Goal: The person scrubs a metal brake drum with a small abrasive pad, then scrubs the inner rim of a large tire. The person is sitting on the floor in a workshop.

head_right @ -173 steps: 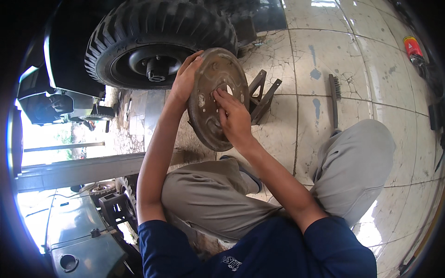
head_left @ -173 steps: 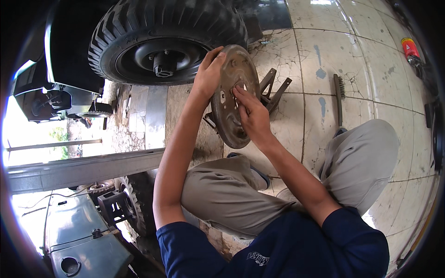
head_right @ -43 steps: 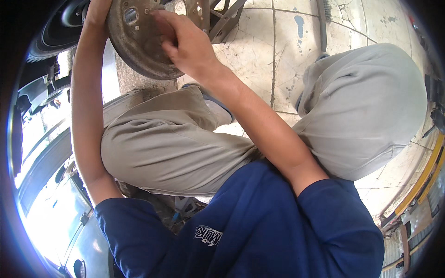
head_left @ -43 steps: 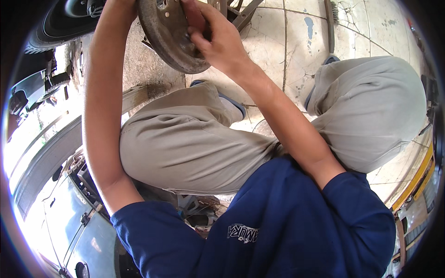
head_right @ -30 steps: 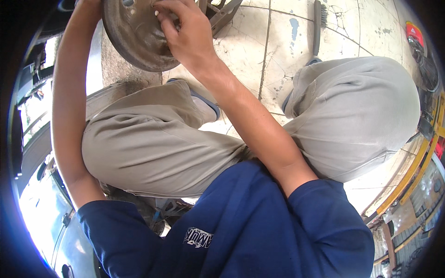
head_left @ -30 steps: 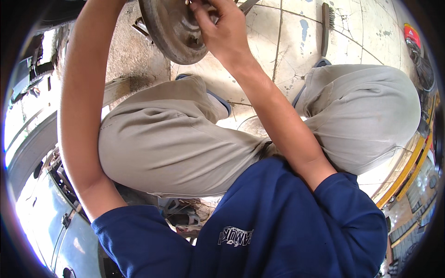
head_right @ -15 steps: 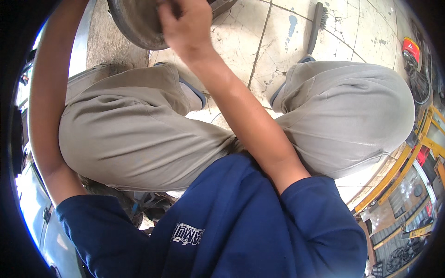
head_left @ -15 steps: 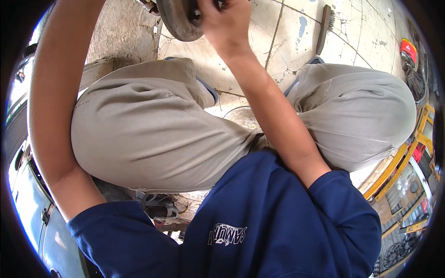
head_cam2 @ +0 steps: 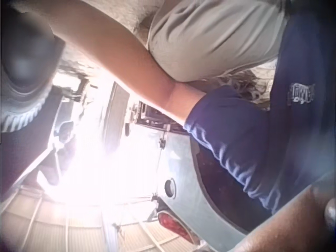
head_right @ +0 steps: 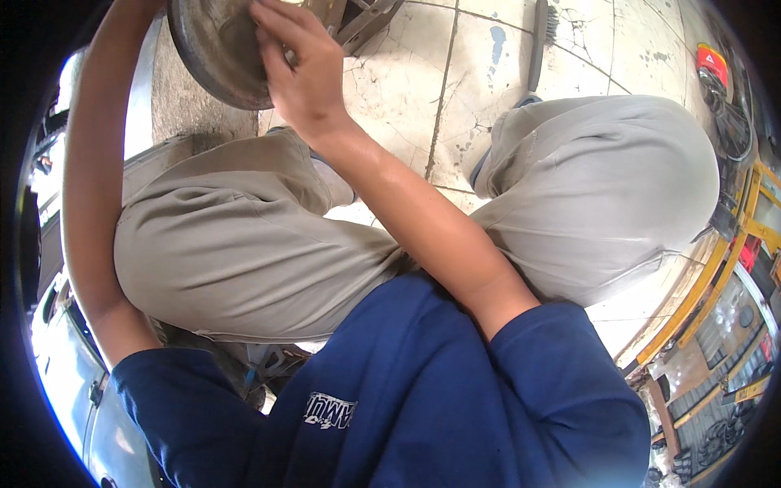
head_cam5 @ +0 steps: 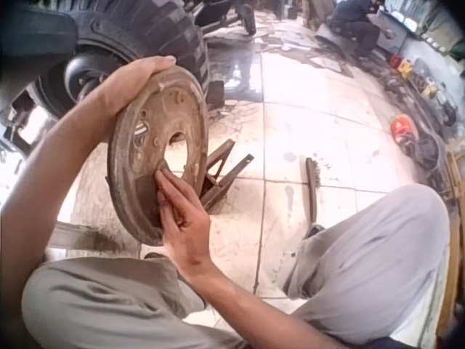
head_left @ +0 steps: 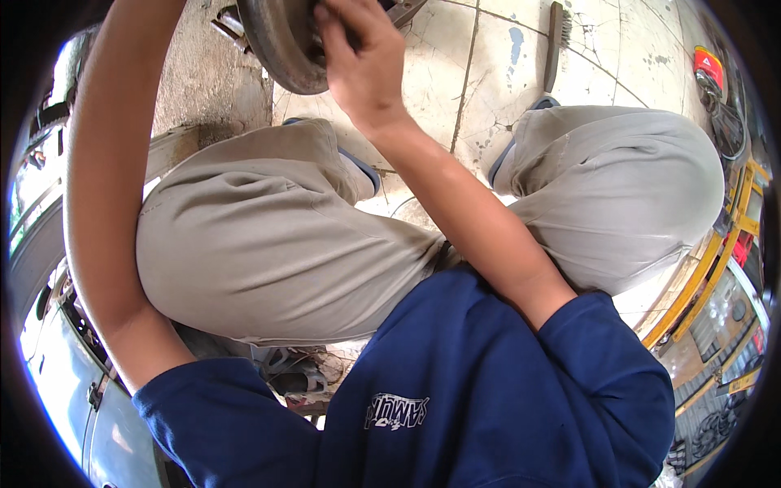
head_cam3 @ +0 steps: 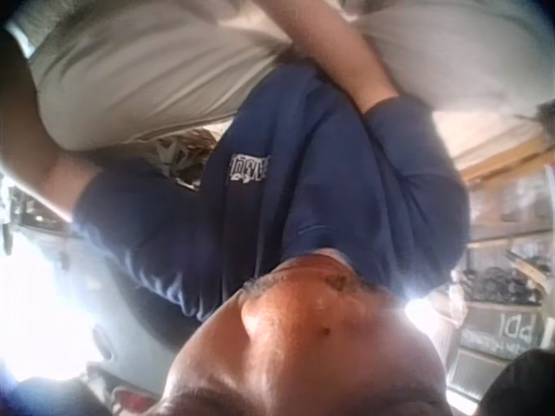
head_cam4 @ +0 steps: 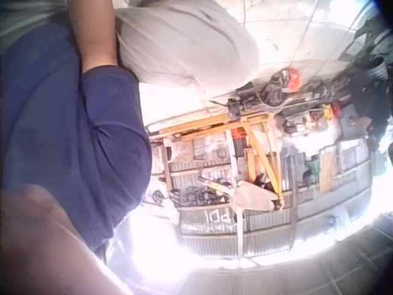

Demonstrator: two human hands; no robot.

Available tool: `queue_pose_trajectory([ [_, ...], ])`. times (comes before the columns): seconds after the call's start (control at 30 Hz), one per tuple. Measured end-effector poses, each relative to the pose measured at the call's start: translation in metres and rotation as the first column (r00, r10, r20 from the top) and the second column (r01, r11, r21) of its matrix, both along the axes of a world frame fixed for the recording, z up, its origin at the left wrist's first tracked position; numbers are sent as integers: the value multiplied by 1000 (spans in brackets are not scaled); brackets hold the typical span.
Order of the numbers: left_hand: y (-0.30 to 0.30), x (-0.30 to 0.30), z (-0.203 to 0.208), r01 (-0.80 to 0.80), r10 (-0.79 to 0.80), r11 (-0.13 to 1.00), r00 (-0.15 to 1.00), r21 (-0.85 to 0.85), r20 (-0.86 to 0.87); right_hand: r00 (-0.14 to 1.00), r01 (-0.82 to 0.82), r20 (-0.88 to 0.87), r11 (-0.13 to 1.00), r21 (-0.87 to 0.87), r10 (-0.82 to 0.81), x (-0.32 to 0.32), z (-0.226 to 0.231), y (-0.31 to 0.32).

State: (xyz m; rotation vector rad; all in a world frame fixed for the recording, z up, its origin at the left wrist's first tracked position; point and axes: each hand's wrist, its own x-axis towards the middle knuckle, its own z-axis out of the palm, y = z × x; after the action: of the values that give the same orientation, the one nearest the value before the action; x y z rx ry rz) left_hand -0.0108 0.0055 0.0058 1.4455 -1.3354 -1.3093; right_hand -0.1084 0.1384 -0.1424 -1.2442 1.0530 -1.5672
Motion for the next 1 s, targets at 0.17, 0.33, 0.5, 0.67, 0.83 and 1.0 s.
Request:
queue_pose_trajectory([
  [0.17, -12, 0, -2, -50, 50, 999, 997, 4, -55, 999, -45, 32, 987, 153, 40, -11, -36, -4],
  [0.33, -10, -4, -1, -63, 66, 997, 992, 37, -111, 997, -5, -75, 996, -90, -2, -4, 9, -4],
  [0.5, -8, -17, -6, -26, 24, 990, 1000, -140, -13, 997, -61, -42, 990, 128, 67, -29, -37, -13],
  [0.67, -4, -4, -1, -4, 6, 995, 1000, -104, 20, 980, 13, -193, 987, -161, -45, -10, 10, -8],
  [0.83, -8, -4, -2, -8, 4, 997, 999, -83, -52, 952, -55, -305, 992, -115, 17, -23, -10, -11],
  [1.0, -16, 10, -2, 54, -58, 995, 997, -81, -49, 950, -83, -311, 985, -152, 32, -16, 22, -6],
])
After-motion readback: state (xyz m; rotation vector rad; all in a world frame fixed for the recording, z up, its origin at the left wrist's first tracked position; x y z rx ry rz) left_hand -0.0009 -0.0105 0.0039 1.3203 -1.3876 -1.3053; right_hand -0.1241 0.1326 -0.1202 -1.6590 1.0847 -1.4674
